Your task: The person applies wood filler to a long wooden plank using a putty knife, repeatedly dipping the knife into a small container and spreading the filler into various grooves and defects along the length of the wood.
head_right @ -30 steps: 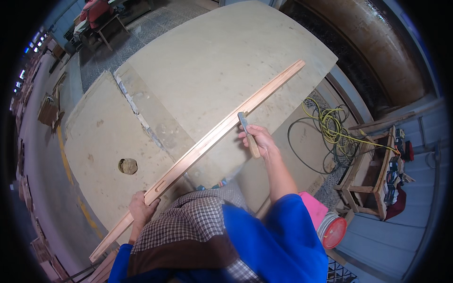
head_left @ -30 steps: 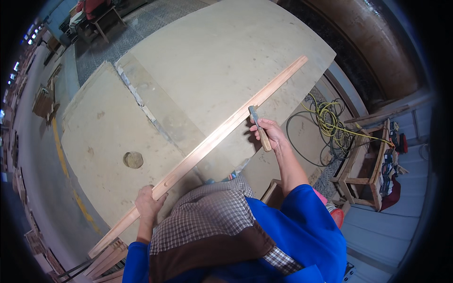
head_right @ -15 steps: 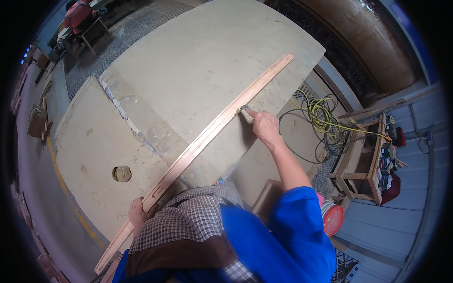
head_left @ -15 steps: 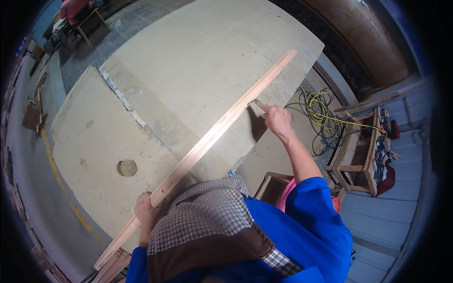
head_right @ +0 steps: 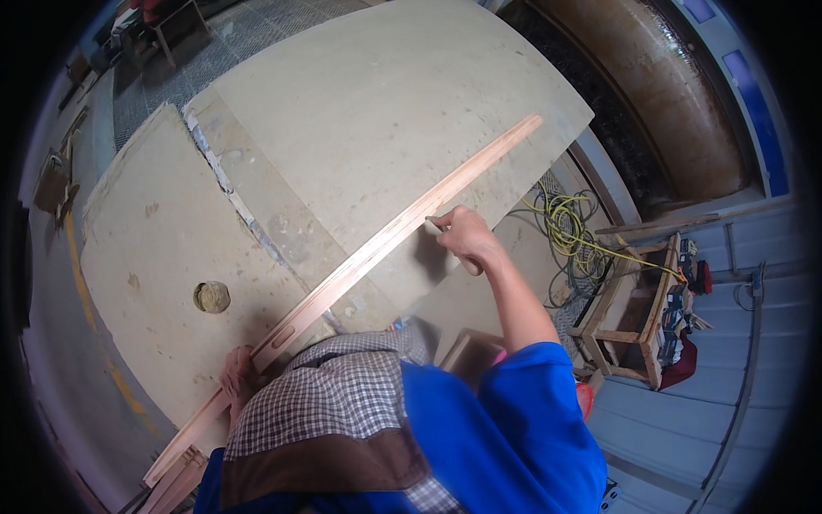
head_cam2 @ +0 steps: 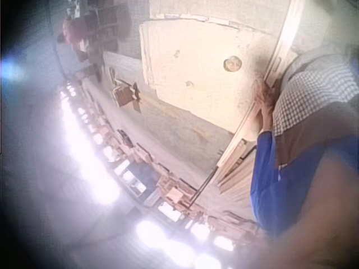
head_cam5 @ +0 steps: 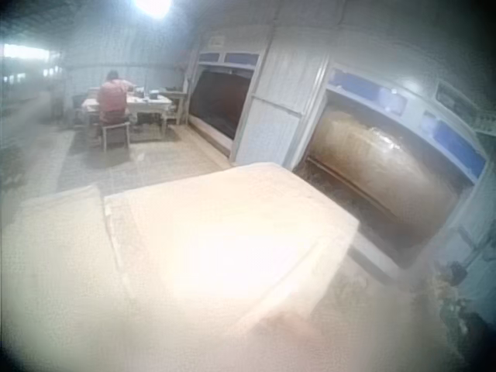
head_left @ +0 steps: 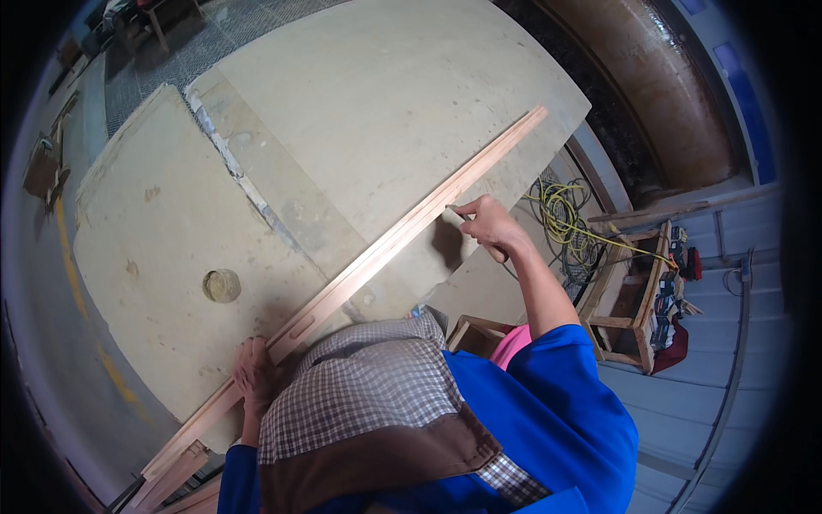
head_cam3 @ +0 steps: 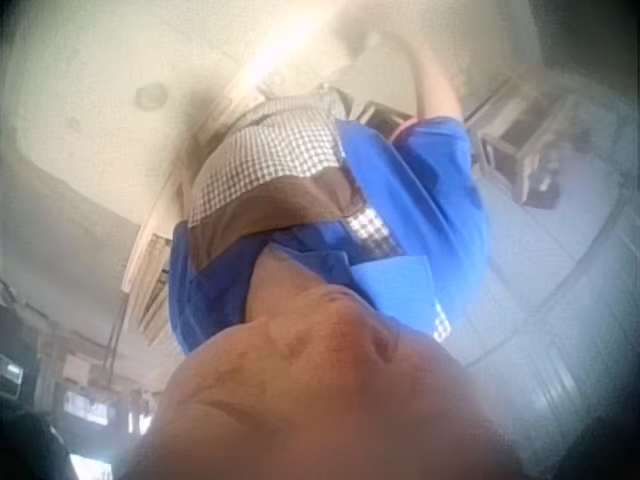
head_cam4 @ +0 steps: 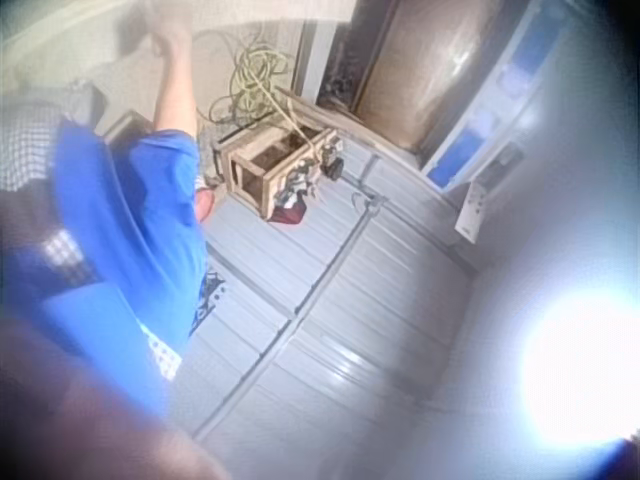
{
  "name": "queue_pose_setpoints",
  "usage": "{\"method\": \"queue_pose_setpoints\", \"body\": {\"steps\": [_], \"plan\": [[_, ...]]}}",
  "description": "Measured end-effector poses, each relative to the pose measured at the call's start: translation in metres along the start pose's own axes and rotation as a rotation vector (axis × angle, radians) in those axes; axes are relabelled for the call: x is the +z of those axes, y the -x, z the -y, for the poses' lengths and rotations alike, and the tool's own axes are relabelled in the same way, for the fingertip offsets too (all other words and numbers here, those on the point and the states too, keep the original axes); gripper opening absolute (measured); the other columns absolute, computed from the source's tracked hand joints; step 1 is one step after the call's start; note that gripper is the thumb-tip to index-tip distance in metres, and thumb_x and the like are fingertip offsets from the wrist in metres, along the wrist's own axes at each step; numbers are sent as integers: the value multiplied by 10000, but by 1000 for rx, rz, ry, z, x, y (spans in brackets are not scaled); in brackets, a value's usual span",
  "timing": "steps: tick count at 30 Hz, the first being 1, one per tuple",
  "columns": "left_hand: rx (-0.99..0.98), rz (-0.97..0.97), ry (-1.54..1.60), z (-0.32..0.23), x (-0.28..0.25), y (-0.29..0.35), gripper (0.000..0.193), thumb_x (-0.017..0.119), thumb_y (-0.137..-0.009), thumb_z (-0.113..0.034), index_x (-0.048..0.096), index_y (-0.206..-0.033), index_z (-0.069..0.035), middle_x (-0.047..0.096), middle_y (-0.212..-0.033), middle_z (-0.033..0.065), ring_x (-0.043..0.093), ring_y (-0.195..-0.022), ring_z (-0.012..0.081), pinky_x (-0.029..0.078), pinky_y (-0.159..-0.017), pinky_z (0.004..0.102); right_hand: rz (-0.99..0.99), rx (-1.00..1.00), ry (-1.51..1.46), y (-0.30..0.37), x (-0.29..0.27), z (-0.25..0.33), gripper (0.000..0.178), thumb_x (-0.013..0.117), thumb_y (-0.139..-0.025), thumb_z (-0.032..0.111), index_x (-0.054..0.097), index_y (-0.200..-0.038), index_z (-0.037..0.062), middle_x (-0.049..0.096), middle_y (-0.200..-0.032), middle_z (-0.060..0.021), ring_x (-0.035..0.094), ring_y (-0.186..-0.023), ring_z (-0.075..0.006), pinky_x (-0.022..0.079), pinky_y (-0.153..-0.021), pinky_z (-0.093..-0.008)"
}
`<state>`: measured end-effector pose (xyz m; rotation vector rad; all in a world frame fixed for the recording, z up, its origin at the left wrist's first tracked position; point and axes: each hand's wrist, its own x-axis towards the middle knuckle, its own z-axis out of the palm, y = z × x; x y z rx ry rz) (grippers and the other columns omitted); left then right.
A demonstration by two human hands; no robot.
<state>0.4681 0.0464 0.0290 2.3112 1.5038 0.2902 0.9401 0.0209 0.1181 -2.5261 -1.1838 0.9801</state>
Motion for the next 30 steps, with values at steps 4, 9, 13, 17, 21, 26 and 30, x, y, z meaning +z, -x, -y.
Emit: {"method": "queue_pose_setpoints", "body": {"steps": [4, 9, 13, 17, 21, 26, 30], "plan": [[-20, 41, -16, 4, 1, 0, 540, 795, -675, -489, 538, -897, -70, 558, -855, 123, 571, -835, 347, 440, -668, 465, -83, 80, -244, -10, -9, 0, 424, 619, -779, 50, 674, -1198, 13, 593, -651, -58, 545, -526, -128, 476, -491, -286], [-3, 51, -13, 13, 5, 1, 528, 786, -688, -480, 532, -900, -68, 556, -862, 122, 567, -845, 344, 443, -679, 460, -135, 131, -58, -32, -6, -1, 422, 543, -730, 13, 707, -1119, 10, 672, -745, -176, 669, -685, -246, 524, -664, -358], [34, 37, -39, 15, 5, 3, 551, 767, -691, -520, 522, -884, -66, 548, -848, 122, 552, -818, 346, 431, -657, 459, -114, 109, -2, -48, 6, 1, 257, 534, -700, 22, 724, -867, -25, 668, -793, -253, 680, -794, -360, 527, -753, -404], [17, 42, -22, 15, 5, 3, 564, 759, -689, -527, 516, -879, -54, 555, -866, 139, 555, -843, 350, 446, -680, 464, -145, 122, 12, -43, 25, 7, 186, 563, -725, 55, 702, -806, -39, 677, -851, -274, 681, -855, -385, 533, -791, -424], [12, 56, -8, 17, 6, 3, 553, 746, -707, -521, 515, -867, -44, 569, -889, 149, 558, -873, 361, 457, -707, 465, -153, 114, -9, -35, 44, 14, 176, 564, -717, 44, 699, -810, -21, 679, -841, -262, 677, -853, -390, 534, -800, -417], [-7, 99, 16, 14, 1, 0, 571, 724, -704, -548, 603, -910, -29, 601, -930, 149, 578, -899, 358, 477, -736, 461, -112, 104, 13, -11, 61, 36, 168, 551, -705, 20, 694, -787, -12, 672, -817, -252, 678, -830, -380, 533, -765, -414], [15, 83, 40, 13, -1, -1, 439, 713, -713, -407, 596, -910, -32, 575, -898, 143, 565, -872, 350, 475, -729, 457, -137, 43, -24, 4, 88, 44, 121, 568, -726, 19, 655, -762, -58, 575, -617, -110, 586, -607, -183, 478, -578, -363]]}}
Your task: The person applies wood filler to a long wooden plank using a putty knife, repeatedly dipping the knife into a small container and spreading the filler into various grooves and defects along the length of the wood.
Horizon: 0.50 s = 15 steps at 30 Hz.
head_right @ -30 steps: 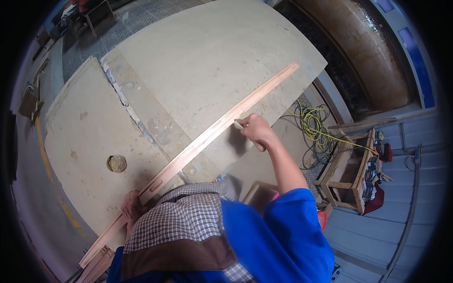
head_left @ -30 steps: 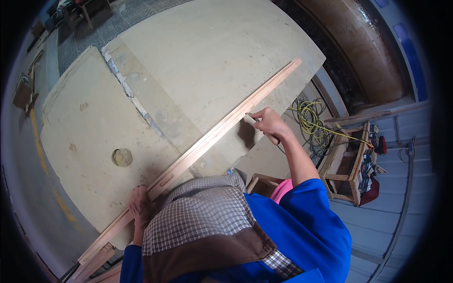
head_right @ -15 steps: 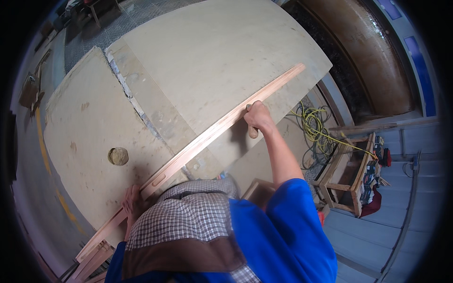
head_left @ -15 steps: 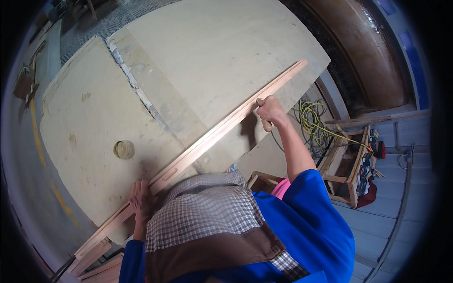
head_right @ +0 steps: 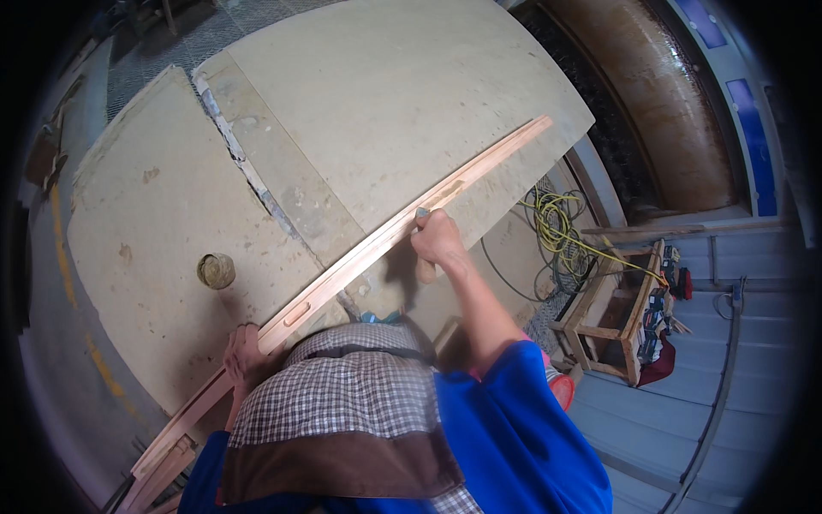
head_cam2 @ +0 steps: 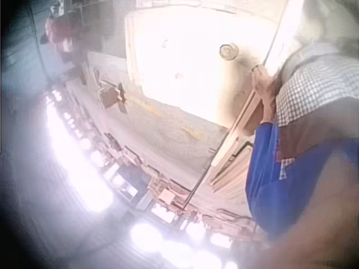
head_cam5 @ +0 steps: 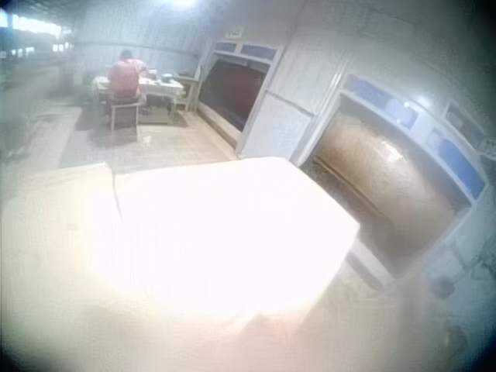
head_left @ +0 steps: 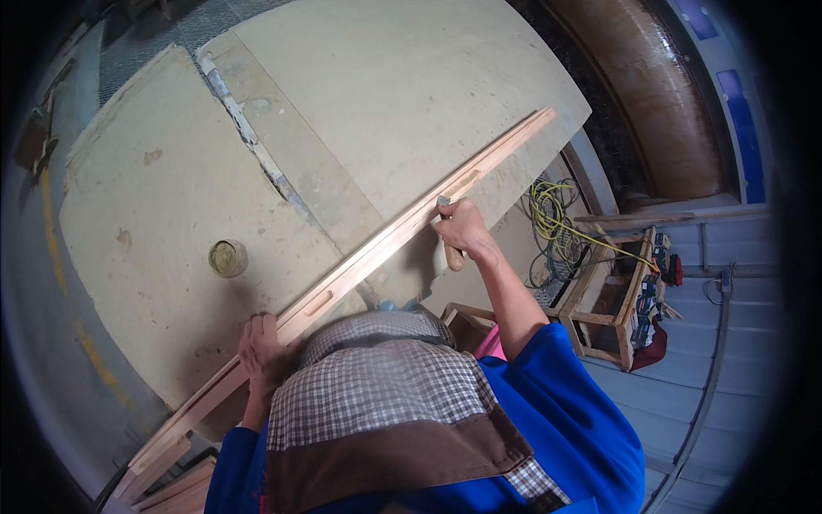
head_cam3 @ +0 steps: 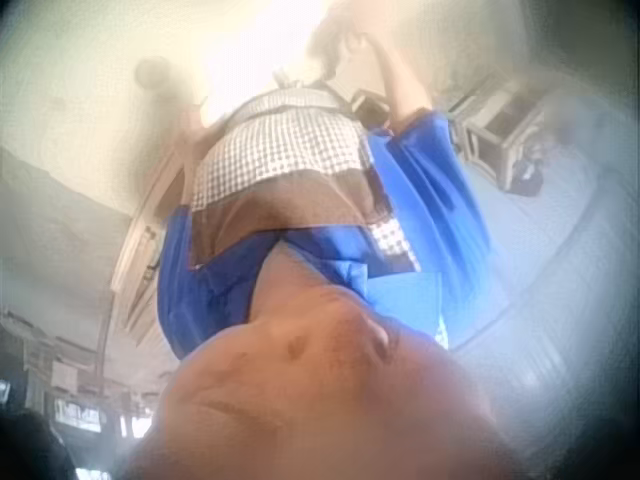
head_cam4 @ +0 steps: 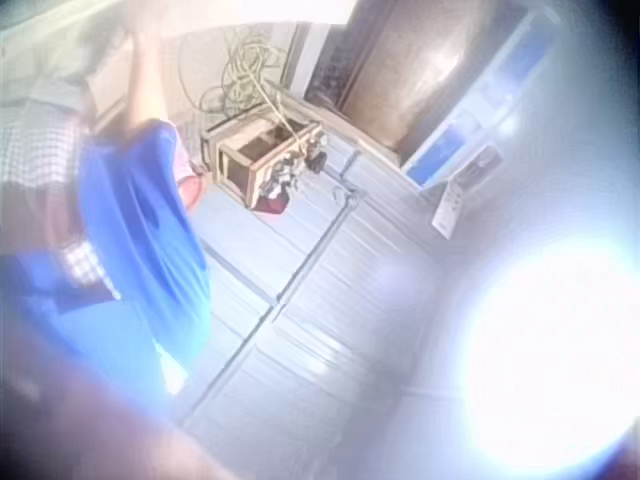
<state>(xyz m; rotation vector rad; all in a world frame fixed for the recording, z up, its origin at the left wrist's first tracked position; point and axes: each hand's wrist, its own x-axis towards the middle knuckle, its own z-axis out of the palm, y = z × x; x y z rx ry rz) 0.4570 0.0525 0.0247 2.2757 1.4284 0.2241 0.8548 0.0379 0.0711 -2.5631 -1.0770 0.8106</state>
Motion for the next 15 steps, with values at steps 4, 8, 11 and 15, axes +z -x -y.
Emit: {"method": "queue_pose_setpoints", "body": {"steps": [4, 8, 11, 15], "plan": [[46, -31, 18, 3, 2, -1, 373, 714, -709, -334, 584, -889, -35, 563, -878, 146, 558, -855, 346, 474, -721, 446, 54, 12, 12, 33, 15, 23, 264, 566, -737, 63, 712, -945, -8, 669, -909, -279, 665, -917, -402, 526, -832, -439], [32, -36, 17, 4, 5, -1, 369, 733, -692, -330, 581, -873, -46, 560, -875, 139, 554, -865, 338, 474, -724, 441, 155, -66, -95, 61, 25, 31, 353, 602, -737, 89, 714, -1064, 17, 667, -859, -281, 686, -864, -358, 529, -795, -402], [30, -45, 15, 3, 4, 0, 366, 738, -686, -331, 577, -859, -50, 557, -870, 135, 552, -864, 337, 474, -724, 441, 273, -56, -191, 63, 12, 21, 438, 634, -749, 105, 686, -1182, 66, 681, -747, -183, 646, -637, -227, 534, -685, -338], [30, -64, 22, 0, 0, 0, 337, 726, -701, -326, 576, -836, -56, 561, -858, 133, 560, -853, 342, 476, -711, 450, -42, 59, -336, 15, -38, -12, 407, 645, -795, 34, 651, -1194, -40, 606, -672, -60, 554, -545, -108, 467, -472, -268]]}}
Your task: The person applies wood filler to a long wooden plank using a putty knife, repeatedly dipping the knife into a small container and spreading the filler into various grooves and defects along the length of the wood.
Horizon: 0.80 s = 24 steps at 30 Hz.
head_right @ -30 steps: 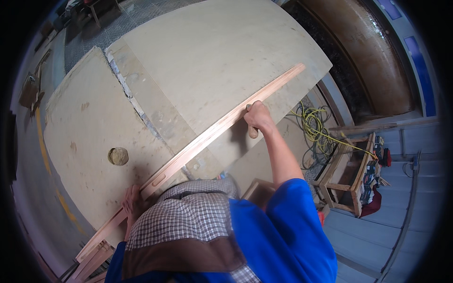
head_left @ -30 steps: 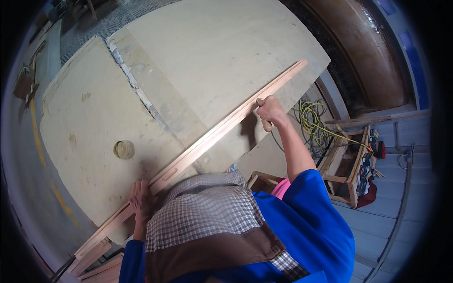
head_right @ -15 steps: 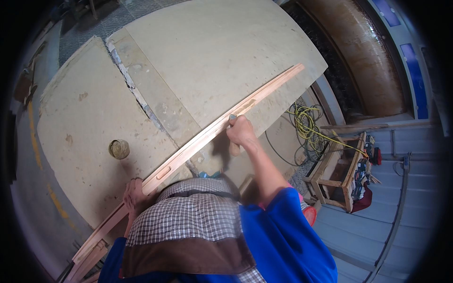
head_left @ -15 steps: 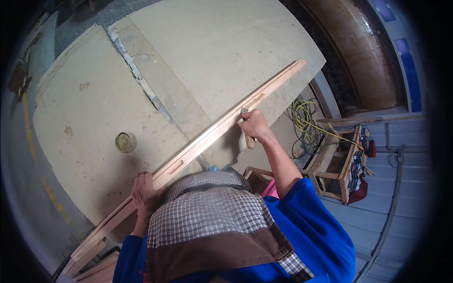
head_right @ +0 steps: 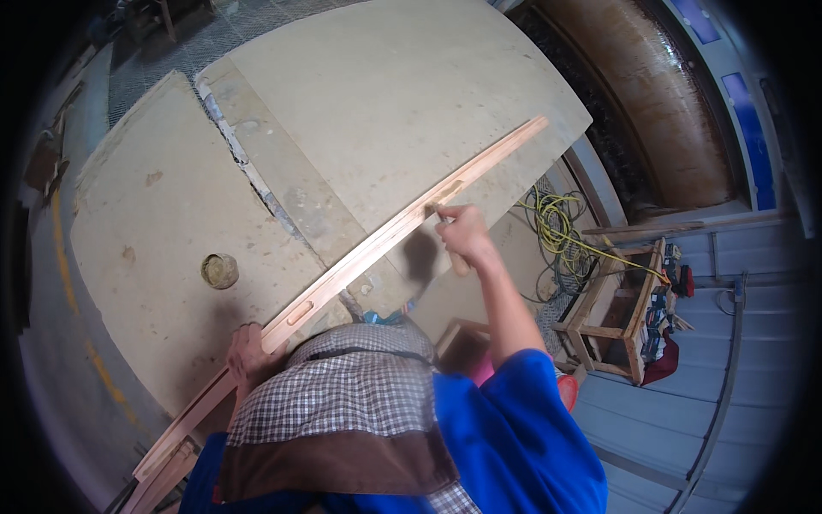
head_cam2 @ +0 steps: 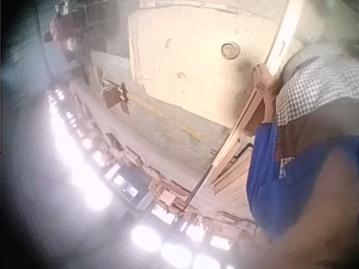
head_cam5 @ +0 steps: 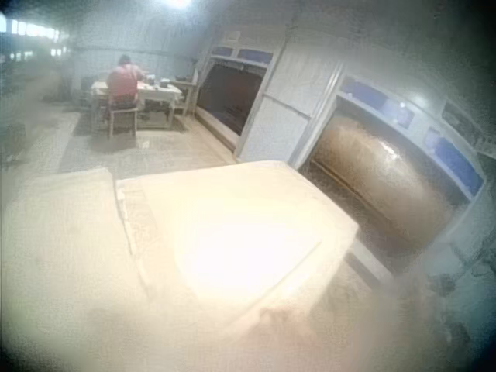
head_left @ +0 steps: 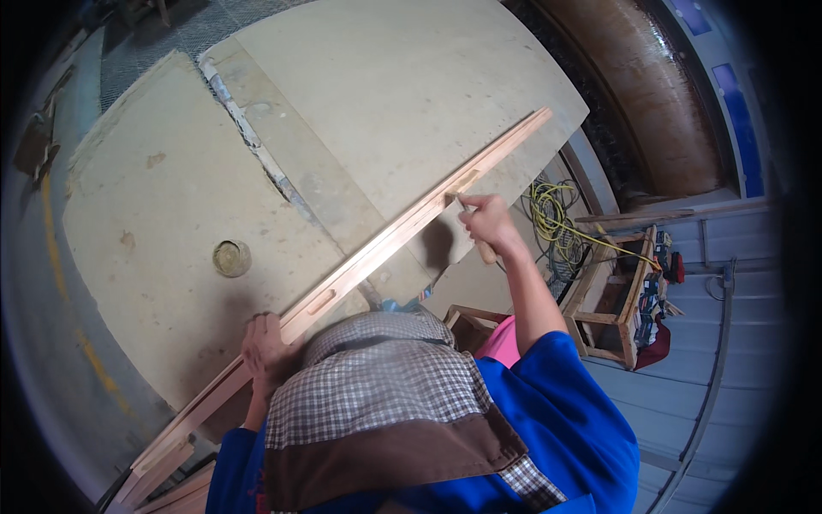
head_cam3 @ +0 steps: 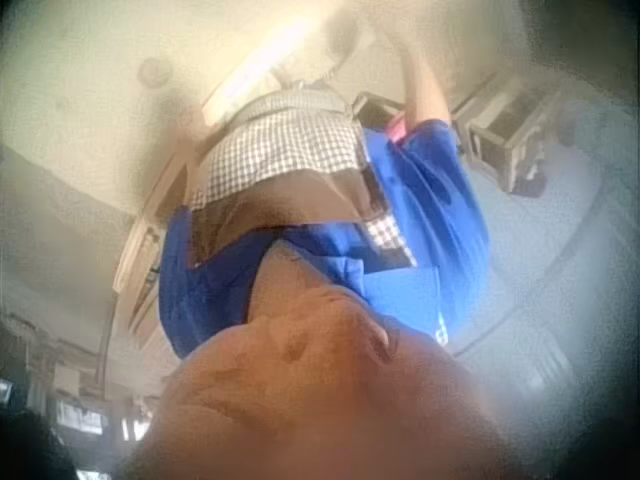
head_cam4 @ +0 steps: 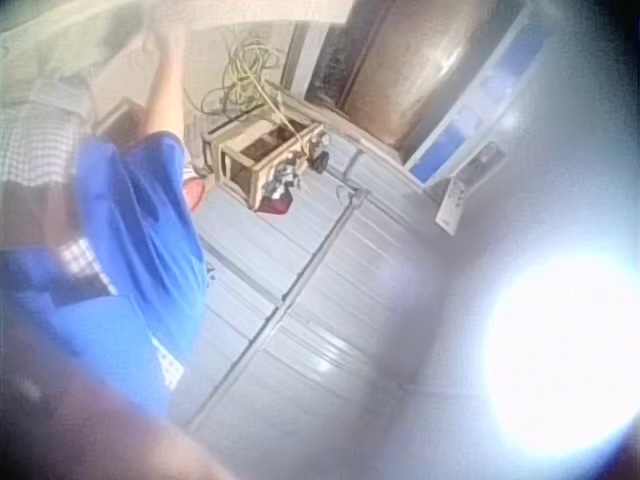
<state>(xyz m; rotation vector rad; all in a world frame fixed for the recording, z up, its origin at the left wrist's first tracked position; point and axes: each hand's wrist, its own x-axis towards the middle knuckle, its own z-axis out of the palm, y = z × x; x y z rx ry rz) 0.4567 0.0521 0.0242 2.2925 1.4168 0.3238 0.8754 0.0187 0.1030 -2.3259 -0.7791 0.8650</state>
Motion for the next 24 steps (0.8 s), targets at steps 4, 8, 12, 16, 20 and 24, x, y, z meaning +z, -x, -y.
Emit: {"method": "queue_pose_setpoints", "body": {"steps": [4, 8, 12, 16, 20, 24], "plan": [[-27, 17, -6, 1, 2, 1, 353, 719, -712, -345, 578, -844, -50, 578, -878, 139, 571, -873, 344, 480, -720, 452, -47, 94, 49, -61, -48, 5, 302, 656, -761, 3, 678, -1051, -78, 603, -661, -78, 574, -536, -142, 469, -459, -290], [-25, 18, -8, -1, 1, -1, 374, 723, -711, -353, 576, -855, -41, 580, -897, 146, 572, -896, 356, 479, -738, 455, -51, 108, 88, -96, -49, -12, 35, 625, -657, -30, 622, -664, -64, 623, -606, -128, 613, -518, -214, 468, -443, -358], [-65, 52, -15, -4, -1, 1, 391, 717, -719, -364, 579, -862, -27, 584, -905, 154, 569, -892, 352, 478, -730, 451, 70, -96, 139, -42, -4, 3, 84, 607, -662, -7, 642, -718, -59, 613, -635, -118, 618, -609, -188, 502, -556, -344], [-56, 60, -15, -7, -3, -1, 416, 708, -731, -393, 586, -876, -22, 582, -901, 152, 567, -892, 349, 474, -734, 455, 324, -74, 207, 25, 31, 7, 417, 640, -770, 41, 668, -1181, -22, 628, -651, -80, 587, -562, -107, 506, -536, -291], [-54, 47, -28, -5, -1, 1, 414, 712, -727, -390, 587, -879, -26, 581, -899, 145, 569, -891, 340, 474, -730, 448, 43, -522, 323, 45, 30, -17, 424, 638, -804, 58, 654, -1227, 88, 697, -939, -202, 681, -803, -344, 535, -784, -373], [-44, 33, -51, -7, -1, -1, 401, 726, -718, -380, 574, -847, -32, 583, -880, 141, 574, -884, 337, 476, -725, 443, -34, -519, 577, 30, 22, -36, 422, 625, -837, 61, 647, -1246, 160, 632, -789, -142, 637, -735, -332, 506, -675, -422]]}}
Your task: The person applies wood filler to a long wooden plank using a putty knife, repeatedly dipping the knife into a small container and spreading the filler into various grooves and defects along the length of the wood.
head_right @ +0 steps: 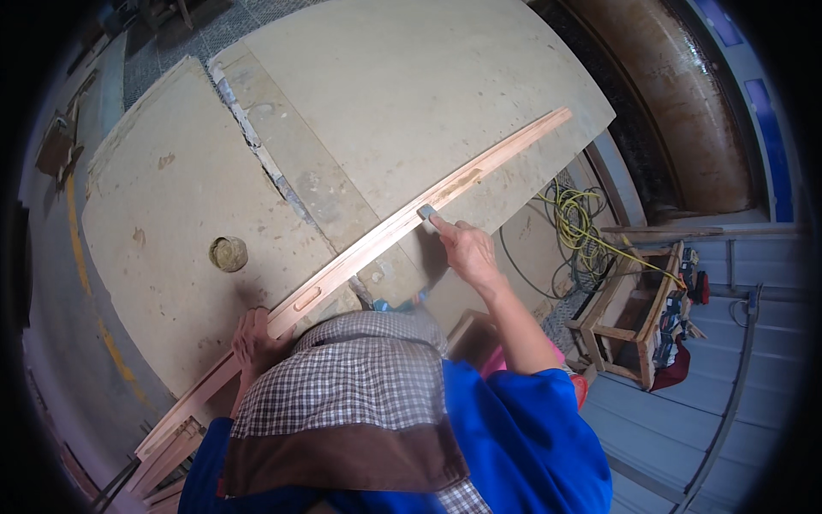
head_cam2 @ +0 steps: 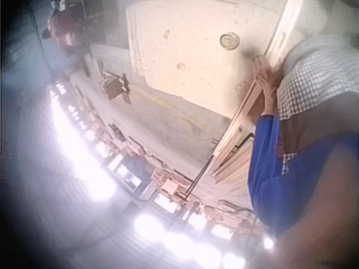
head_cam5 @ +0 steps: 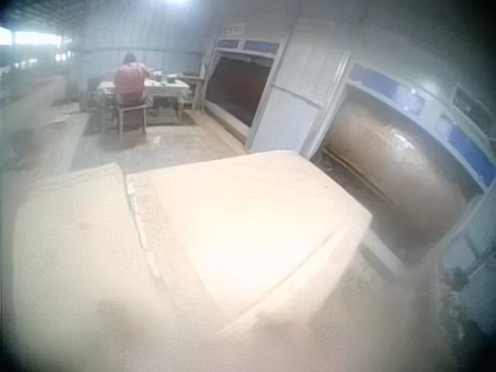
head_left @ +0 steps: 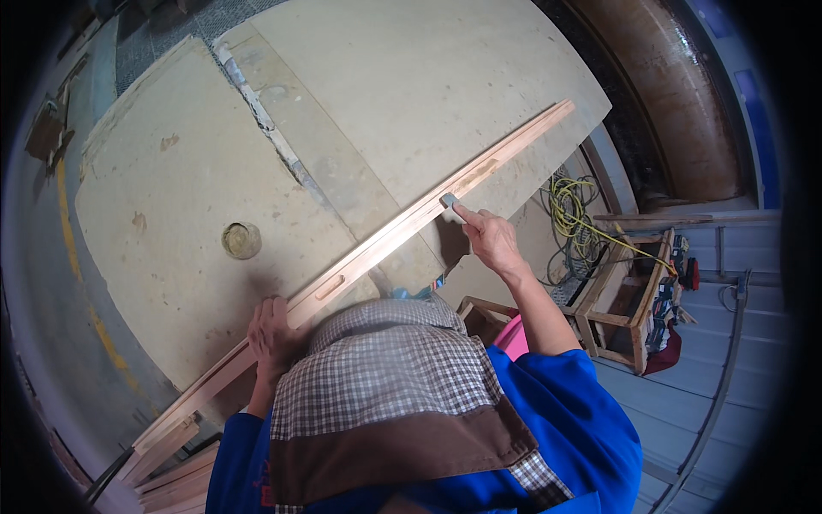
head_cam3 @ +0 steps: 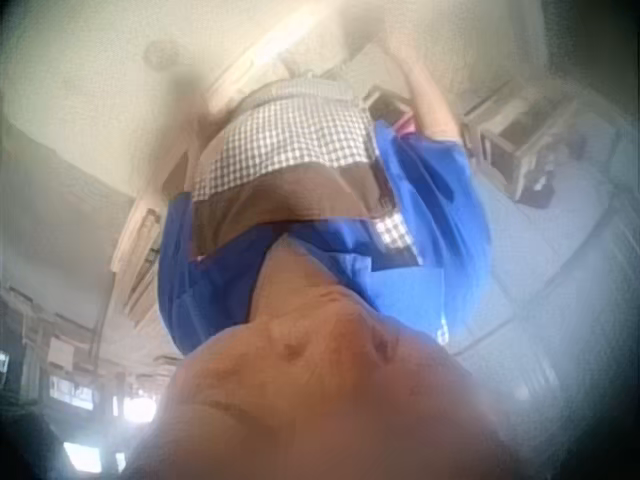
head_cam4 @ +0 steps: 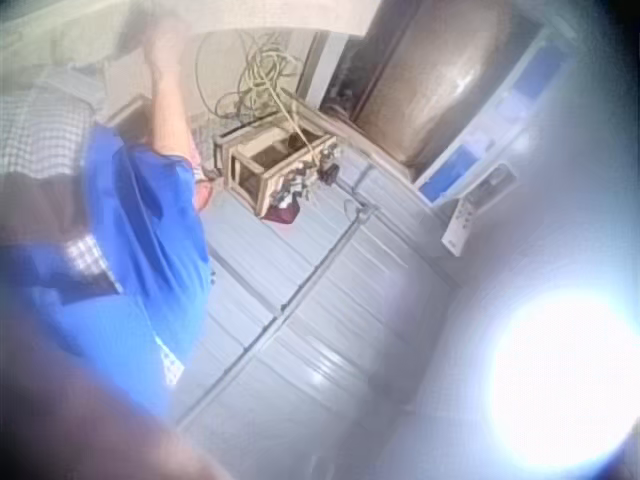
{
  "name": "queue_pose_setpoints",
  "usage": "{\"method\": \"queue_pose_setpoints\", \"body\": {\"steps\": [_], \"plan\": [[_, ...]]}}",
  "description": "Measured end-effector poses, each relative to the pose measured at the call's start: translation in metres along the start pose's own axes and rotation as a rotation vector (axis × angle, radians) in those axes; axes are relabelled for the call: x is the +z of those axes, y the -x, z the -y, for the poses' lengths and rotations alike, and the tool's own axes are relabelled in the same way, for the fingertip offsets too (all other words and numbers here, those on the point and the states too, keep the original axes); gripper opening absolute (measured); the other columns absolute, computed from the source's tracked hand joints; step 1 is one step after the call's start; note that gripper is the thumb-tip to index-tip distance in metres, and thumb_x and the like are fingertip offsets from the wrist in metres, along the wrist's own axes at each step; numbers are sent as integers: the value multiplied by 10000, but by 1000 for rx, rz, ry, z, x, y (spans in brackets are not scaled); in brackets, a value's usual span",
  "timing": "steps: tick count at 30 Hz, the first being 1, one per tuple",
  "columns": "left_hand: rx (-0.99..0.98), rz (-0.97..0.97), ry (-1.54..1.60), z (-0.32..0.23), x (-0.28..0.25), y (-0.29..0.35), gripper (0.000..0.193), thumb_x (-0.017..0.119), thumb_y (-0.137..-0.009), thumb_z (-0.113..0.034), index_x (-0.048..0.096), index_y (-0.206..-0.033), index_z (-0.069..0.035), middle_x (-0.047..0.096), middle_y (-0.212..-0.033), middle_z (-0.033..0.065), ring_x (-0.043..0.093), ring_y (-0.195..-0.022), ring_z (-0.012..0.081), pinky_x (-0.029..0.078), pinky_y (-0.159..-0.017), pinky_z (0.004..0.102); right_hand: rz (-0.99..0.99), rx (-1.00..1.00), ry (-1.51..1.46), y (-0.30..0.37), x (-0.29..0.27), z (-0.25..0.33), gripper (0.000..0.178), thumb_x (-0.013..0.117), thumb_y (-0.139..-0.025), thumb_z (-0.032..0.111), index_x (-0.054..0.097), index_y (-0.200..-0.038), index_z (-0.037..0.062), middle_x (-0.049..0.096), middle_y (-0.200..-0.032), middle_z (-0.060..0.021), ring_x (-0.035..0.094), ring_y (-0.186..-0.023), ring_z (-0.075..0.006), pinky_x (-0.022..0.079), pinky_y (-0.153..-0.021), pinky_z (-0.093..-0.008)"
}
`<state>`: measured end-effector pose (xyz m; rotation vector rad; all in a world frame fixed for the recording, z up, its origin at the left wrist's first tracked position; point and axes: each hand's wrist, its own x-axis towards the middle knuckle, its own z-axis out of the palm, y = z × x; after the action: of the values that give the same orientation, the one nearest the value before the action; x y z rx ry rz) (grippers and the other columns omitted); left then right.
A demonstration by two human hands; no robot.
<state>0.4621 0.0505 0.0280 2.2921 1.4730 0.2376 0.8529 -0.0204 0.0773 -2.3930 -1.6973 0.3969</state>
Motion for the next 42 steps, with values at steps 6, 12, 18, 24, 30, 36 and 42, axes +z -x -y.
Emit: {"method": "queue_pose_setpoints", "body": {"steps": [6, 12, 18, 24, 30, 36, 42], "plan": [[12, 6, -14, 3, 0, 1, 399, 766, -687, -334, 565, -875, -44, 588, -883, 132, 575, -878, 337, 479, -717, 444, -105, -6, 241, -3, 10, -30, 441, 553, -821, 25, 659, -1225, 163, 615, -749, -154, 635, -649, -349, 500, -583, -448], [34, -11, -17, 5, 3, 1, 393, 770, -680, -318, 559, -875, -50, 584, -880, 135, 574, -867, 342, 478, -710, 446, 77, 235, -86, -20, -26, 5, 360, 604, -812, 65, 674, -1165, 56, 655, -789, -257, 656, -753, -401, 517, -696, -451], [20, -8, 14, 4, 3, 3, 389, 729, -711, -353, 556, -857, -36, 580, -883, 141, 570, -869, 345, 469, -706, 453, 188, 382, -304, -28, -2, 54, 197, 558, -759, 77, 674, -830, -66, 639, -830, -316, 651, -857, -442, 508, -811, -457], [-8, 27, 61, 1, -4, 0, 383, 701, -737, -360, 583, -889, -30, 588, -913, 153, 570, -903, 354, 473, -743, 459, 338, 291, -372, 2, 4, 90, 376, 626, -778, 107, 677, -1130, -14, 674, -942, -288, 675, -926, -383, 512, -882, -400], [32, -21, 114, 7, 1, 1, 410, 772, -662, -317, 574, -894, -43, 588, -902, 155, 576, -887, 363, 489, -713, 461, 22, -19, 36, 9, 17, 23, 408, 610, -822, 72, 651, -1226, 100, 665, -820, -196, 663, -739, -353, 518, -660, -418], [4, -3, 78, 9, 0, 2, 410, 780, -661, -318, 576, -895, -51, 596, -912, 145, 581, -892, 354, 493, -720, 453, 8, 24, 315, -4, 0, -8, 390, 589, -831, 81, 667, -1208, 144, 651, -787, -176, 660, -709, -346, 509, -622, -452], [72, -49, 95, 3, -3, -1, 347, 747, -717, -311, 585, -850, -35, 587, -880, 153, 566, -861, 350, 478, -716, 444, 169, 296, -204, -15, 0, 37, 342, 582, -804, 86, 644, -1121, -26, 633, -752, -279, 646, -731, -427, 511, -728, -505]]}}
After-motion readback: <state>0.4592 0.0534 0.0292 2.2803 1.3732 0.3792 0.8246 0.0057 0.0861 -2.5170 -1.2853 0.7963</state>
